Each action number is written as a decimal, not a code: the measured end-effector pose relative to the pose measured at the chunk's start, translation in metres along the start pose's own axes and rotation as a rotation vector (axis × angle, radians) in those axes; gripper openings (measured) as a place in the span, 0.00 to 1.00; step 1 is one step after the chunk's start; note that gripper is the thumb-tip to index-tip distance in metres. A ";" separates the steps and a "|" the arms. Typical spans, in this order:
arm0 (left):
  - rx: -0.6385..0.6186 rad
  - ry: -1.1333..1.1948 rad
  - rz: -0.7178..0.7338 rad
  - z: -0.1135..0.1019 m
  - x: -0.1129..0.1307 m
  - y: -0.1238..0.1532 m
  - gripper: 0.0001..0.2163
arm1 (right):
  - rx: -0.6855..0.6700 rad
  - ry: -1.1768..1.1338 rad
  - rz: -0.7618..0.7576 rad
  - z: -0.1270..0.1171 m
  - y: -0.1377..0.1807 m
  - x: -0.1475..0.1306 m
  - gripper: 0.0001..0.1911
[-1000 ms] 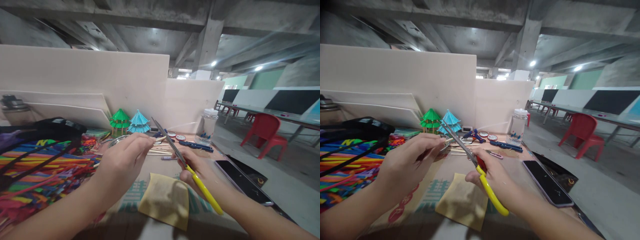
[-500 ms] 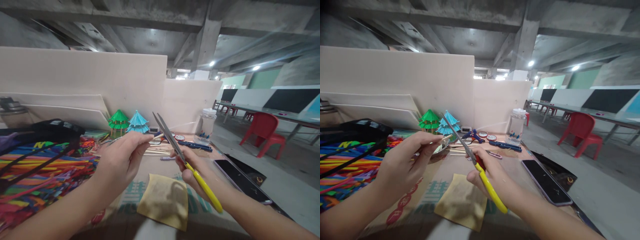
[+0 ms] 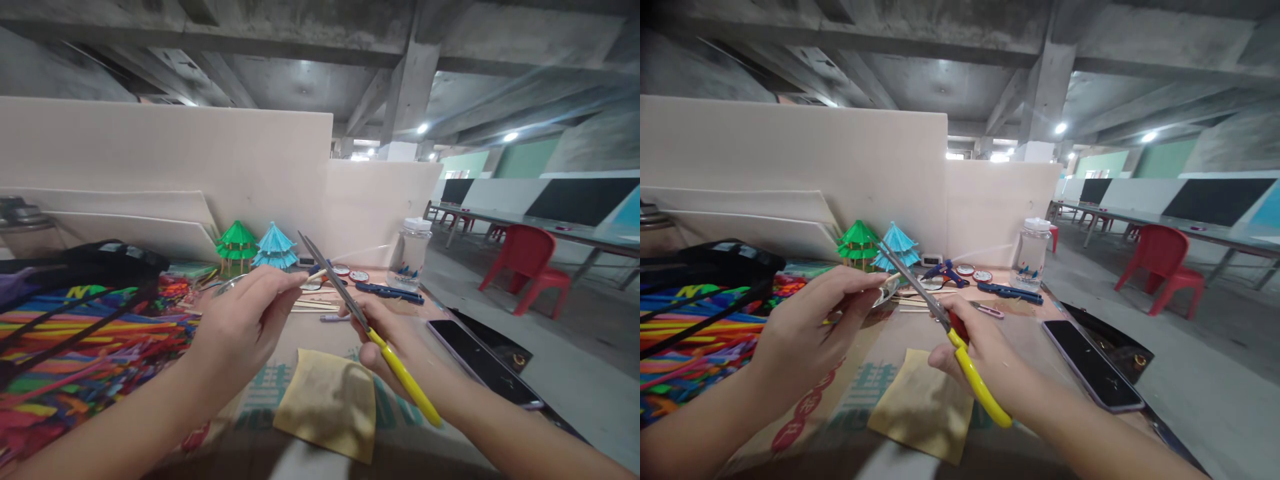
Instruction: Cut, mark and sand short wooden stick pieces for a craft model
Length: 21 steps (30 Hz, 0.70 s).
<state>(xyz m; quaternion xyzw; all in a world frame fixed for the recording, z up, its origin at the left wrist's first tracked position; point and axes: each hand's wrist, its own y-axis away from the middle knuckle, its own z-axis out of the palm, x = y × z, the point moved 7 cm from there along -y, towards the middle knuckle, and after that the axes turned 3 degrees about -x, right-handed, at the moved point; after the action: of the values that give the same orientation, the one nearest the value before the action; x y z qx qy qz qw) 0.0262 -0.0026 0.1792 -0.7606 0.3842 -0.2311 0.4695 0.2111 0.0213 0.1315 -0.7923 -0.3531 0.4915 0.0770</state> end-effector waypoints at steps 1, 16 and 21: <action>0.002 -0.001 0.005 0.000 0.000 0.000 0.07 | -0.004 0.030 0.012 0.000 0.000 0.000 0.24; -0.018 -0.012 0.006 0.001 0.003 0.000 0.06 | 0.007 0.212 0.086 -0.008 0.003 0.012 0.28; -0.027 -0.006 -0.008 0.002 0.002 0.000 0.05 | 0.095 0.335 0.113 -0.018 0.006 0.018 0.22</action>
<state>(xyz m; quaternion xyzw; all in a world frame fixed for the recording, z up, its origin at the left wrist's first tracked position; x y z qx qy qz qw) 0.0292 -0.0033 0.1780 -0.7689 0.3831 -0.2256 0.4595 0.2339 0.0326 0.1251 -0.8772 -0.2665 0.3723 0.1444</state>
